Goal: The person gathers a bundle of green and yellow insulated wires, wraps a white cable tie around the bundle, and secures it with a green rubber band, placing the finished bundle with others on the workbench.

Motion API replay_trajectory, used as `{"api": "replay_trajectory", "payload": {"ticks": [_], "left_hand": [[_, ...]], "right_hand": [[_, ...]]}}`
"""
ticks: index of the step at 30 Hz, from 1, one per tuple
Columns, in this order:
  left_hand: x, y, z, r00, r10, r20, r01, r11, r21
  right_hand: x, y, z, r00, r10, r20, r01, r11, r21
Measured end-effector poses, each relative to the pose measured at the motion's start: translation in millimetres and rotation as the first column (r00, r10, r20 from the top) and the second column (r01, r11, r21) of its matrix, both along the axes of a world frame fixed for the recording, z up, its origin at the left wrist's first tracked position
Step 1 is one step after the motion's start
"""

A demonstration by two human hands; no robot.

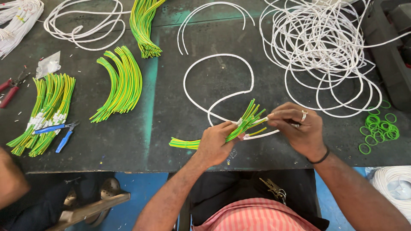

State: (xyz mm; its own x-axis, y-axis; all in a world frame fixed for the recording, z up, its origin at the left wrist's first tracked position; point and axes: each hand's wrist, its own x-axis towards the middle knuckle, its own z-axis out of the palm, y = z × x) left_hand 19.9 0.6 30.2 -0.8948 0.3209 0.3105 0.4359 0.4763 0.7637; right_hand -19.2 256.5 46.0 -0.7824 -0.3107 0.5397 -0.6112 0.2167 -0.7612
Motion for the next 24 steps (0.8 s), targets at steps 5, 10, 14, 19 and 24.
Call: {"api": "replay_trajectory", "payload": {"ticks": [5, 10, 14, 19, 24], "left_hand": [[-0.5, 1.3, -1.3, 0.999, 0.013, 0.039, -0.011, 0.999, -0.053], [-1.3, 2.7, -2.3, 1.0, 0.02, -0.004, -0.02, 0.996, -0.089], [0.0, 3.1, -4.6, 0.999, 0.006, -0.052, -0.011, 0.996, -0.093], [-0.9, 4.8, -7.1, 0.998, -0.007, -0.06, -0.001, 0.991, -0.132], [0.8, 6.1, -7.5, 0.999, 0.001, -0.051, -0.008, 0.991, -0.133]], "right_hand": [[2.2, 2.1, 2.2, 1.0, -0.002, -0.02, 0.001, 1.0, -0.023], [2.2, 6.1, 6.9, 0.999, -0.007, 0.05, 0.007, 1.0, 0.0], [1.9, 10.4, 20.1, 0.999, 0.028, 0.028, -0.031, 0.996, 0.084], [3.5, 14.6, 36.9, 0.997, 0.072, -0.025, -0.064, 0.97, 0.236], [5.6, 10.4, 36.6, 0.999, -0.001, 0.036, -0.01, 0.953, 0.303]]}}
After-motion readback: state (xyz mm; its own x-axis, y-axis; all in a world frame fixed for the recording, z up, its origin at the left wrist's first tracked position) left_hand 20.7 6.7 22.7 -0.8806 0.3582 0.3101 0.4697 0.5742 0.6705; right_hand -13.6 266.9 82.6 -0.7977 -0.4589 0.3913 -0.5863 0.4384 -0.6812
